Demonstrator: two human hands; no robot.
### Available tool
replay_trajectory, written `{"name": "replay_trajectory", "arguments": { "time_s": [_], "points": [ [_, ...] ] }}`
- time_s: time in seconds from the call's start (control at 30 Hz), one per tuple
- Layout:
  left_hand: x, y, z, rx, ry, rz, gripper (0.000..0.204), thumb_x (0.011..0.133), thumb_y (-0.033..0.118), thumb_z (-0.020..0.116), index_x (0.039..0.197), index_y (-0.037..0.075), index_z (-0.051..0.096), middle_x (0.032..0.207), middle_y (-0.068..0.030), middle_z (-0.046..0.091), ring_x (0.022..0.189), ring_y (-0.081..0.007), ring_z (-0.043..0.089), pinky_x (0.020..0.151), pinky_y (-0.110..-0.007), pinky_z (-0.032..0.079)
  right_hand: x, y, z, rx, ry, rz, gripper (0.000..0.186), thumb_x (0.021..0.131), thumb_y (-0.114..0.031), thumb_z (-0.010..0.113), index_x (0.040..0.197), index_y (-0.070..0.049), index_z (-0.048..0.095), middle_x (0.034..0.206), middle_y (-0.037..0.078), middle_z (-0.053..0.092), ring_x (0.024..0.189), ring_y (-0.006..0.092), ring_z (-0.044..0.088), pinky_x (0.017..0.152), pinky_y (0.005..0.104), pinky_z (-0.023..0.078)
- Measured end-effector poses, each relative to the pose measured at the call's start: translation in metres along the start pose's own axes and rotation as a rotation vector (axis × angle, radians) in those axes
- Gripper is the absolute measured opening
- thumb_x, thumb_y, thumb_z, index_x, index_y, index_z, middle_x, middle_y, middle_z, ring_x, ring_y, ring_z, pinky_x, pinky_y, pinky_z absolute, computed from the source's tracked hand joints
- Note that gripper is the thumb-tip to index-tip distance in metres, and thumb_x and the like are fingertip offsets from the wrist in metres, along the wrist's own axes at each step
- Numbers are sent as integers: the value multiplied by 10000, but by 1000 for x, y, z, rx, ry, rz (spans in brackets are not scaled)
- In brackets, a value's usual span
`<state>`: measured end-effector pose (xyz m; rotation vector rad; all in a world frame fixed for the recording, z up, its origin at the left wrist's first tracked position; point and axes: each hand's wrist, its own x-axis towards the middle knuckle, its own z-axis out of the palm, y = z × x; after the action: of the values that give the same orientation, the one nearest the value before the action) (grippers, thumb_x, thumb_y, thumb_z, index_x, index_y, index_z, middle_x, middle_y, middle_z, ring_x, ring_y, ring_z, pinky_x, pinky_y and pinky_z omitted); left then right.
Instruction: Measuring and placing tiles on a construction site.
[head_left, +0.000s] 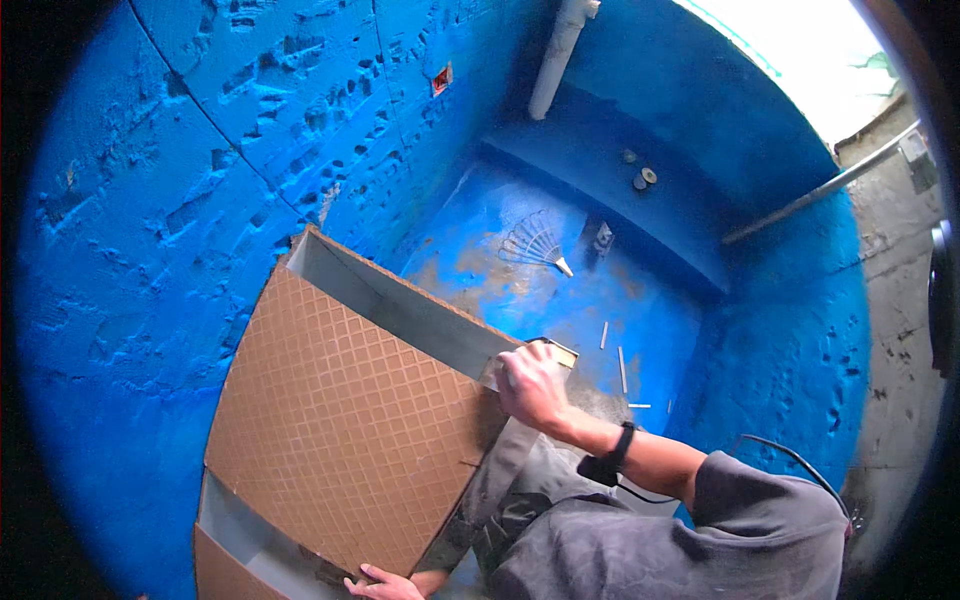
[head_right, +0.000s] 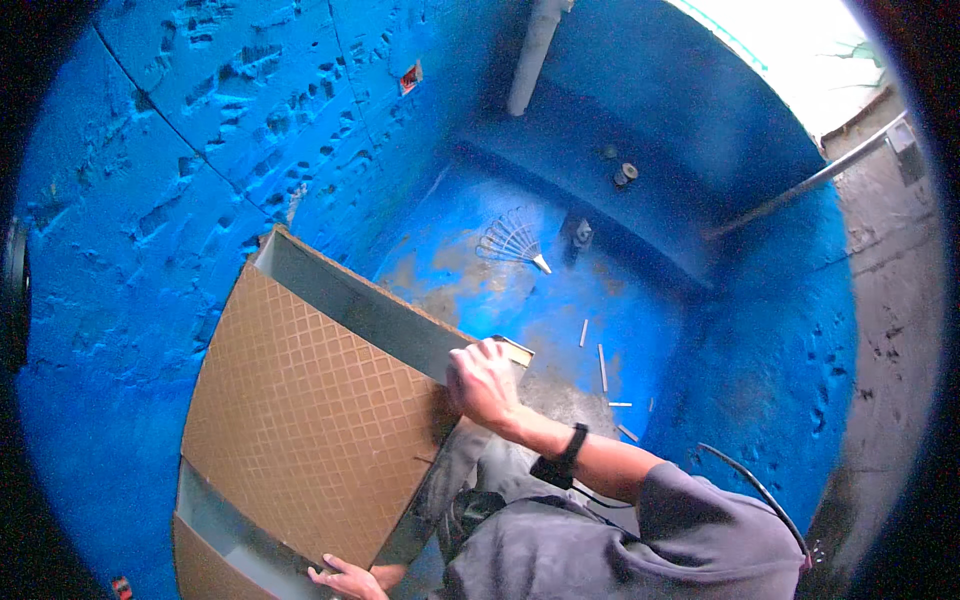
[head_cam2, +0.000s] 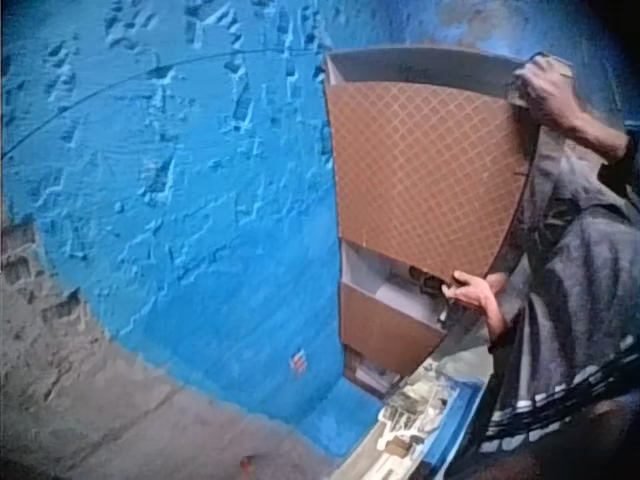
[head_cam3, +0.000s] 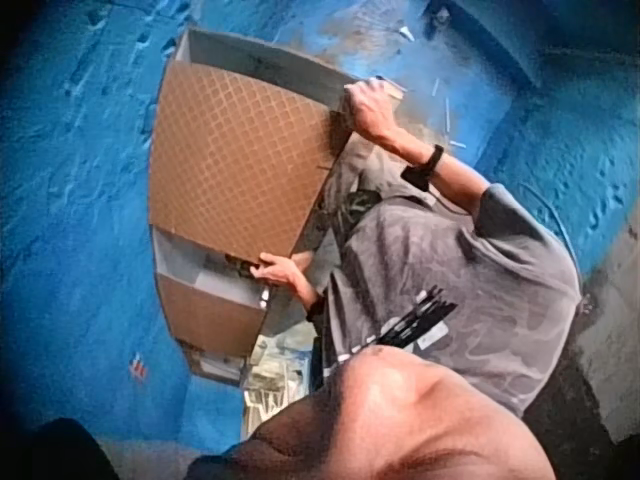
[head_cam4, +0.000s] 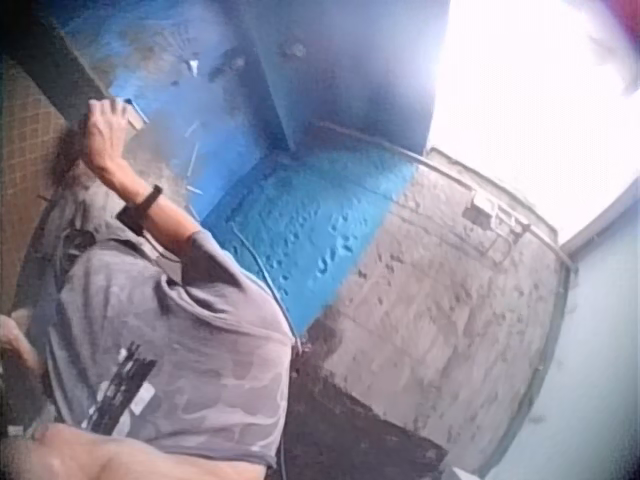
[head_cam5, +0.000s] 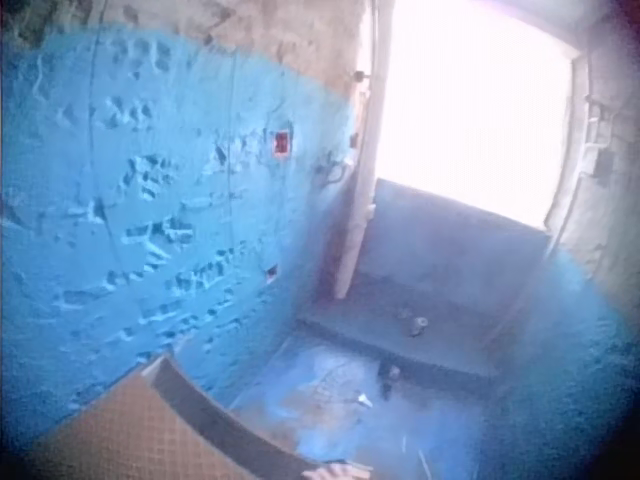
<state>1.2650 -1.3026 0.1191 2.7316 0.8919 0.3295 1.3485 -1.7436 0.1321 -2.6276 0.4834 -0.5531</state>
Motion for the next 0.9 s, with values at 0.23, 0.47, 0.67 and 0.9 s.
{"name": "replay_trajectory", "arguments": {
  "time_s": [0.23,0.47,0.67,0.9],
  "points": [
    [88,-56,27,-203,-104,-129,623,1041,456,551,1353,-80,491,1181,-316,639,1062,-435,638,914,-508,518,-62,107,-64,721,280,895,99,975,-89,611,941,-10,660,817,51,661,723,162,612,704,279,501],
    [206,-83,63,-630,-225,-441,744,979,561,592,1367,-73,549,1354,-206,608,1146,-328,614,974,-450,519,-151,115,88,1627,-670,1308,300,1039,-243,556,1249,-49,644,1220,115,697,1042,249,688,950,416,555],
    [177,53,48,-499,-107,-446,744,970,568,599,1342,-76,559,1333,-178,619,1159,-314,603,1007,-464,507,-97,73,96,2739,-724,1091,442,1037,-307,514,1354,-2,553,1462,174,543,1196,259,631,1055,412,512],
    [187,22,66,-672,-241,-268,714,974,550,600,1297,-87,576,1333,-184,613,1137,-320,613,992,-486,522,-132,79,146,2459,-643,1178,371,1055,-245,571,1314,19,580,1302,75,630,1209,160,595,1051,334,502]
  ]
}}
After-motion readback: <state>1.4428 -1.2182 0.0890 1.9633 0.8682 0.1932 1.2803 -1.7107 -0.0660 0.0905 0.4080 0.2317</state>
